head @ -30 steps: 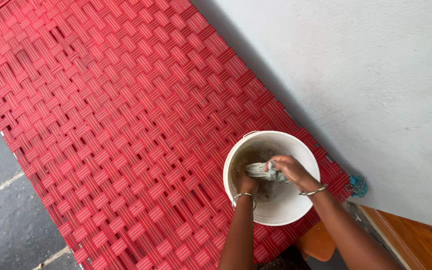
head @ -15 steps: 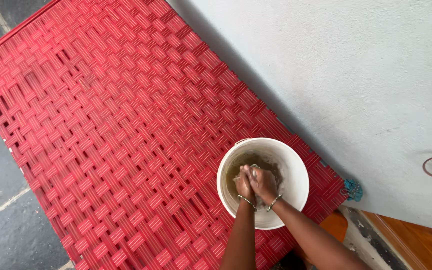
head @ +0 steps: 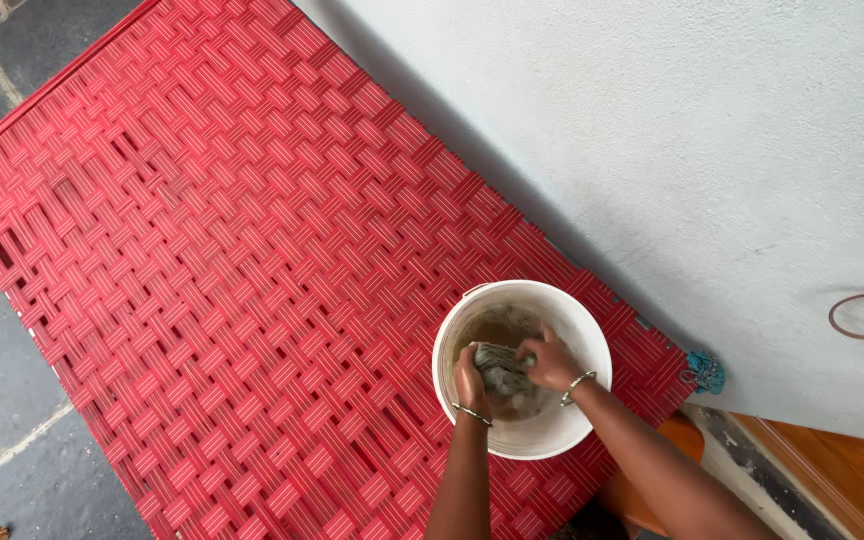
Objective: The person wipes the white metal grille and wooden frame of a door using a cloth. They repeatedly dip the cloth into a bucket of soapy water, wring it out, and continue wiping the door surface.
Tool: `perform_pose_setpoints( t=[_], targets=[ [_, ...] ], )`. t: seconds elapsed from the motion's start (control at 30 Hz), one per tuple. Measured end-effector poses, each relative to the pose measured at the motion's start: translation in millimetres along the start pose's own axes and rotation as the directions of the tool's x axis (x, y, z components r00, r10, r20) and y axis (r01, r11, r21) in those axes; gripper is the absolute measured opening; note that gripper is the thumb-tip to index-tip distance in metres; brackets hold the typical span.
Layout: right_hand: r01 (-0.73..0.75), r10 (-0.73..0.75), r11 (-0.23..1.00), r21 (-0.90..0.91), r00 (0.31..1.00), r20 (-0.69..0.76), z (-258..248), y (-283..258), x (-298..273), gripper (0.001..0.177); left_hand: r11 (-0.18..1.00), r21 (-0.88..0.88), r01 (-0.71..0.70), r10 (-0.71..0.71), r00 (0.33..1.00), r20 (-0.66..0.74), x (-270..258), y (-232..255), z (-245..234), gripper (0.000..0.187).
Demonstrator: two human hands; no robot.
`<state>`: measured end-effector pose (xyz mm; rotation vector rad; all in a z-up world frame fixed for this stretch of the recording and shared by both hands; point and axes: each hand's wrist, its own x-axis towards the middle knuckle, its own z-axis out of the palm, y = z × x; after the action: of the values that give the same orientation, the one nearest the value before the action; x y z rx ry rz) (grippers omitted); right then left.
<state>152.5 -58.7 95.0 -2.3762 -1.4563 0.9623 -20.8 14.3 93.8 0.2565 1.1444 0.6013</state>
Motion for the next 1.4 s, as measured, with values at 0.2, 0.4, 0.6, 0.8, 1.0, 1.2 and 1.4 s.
perform_pose_setpoints(
  t=[0.2, 0.4, 0.6, 0.8, 1.0, 1.2, 1.4],
  targets=[
    [0.307, -0.361, 0.886, 0.349, 0.927, 0.1, 9, -6, -15, 0.119, 0.952, -0.271, 0.14, -0.061, 0.958, 0.281, -19, 6, 12, 0.029],
    [-0.015, -0.086, 0.891, 0.454, 0.976, 0.201, -3, 5, -4, 0.056, 0.859, 0.511, 0.024, -0.054, 0.998, 0.044, -28, 33, -17, 0.053],
    [-0.045, -0.14, 0.691, 0.722, 0.971, 0.195, -48, -25, -16, 0.048, 0.86, 0.492, -0.138, 0.063, 0.984, 0.165, -20, 4, -3, 0.091],
    [-0.154, -0.217, 0.511, 0.845, 0.929, 0.3, -22, -21, 15, 0.051, 0.922, 0.001, 0.388, -0.272, 0.645, 0.714, -66, 15, 17, 0.098],
    [-0.13, -0.155, 0.9, 0.417, 0.797, 0.584, -49, -11, 8, 0.071, 0.939, -0.05, 0.34, -0.245, 0.764, 0.597, -70, -2, 14, 0.059],
    [-0.295, -0.413, 0.422, 0.857, 0.779, 0.472, -90, -67, -29, 0.087, 0.885, -0.057, 0.462, -0.315, 0.686, 0.656, -75, -12, 10, 0.028],
    [-0.21, -0.458, 0.4, 0.892, 0.798, 0.393, -101, -94, -31, 0.057, 0.927, 0.266, 0.263, -0.364, 0.798, 0.48, -93, 9, 26, 0.024]
  ],
)
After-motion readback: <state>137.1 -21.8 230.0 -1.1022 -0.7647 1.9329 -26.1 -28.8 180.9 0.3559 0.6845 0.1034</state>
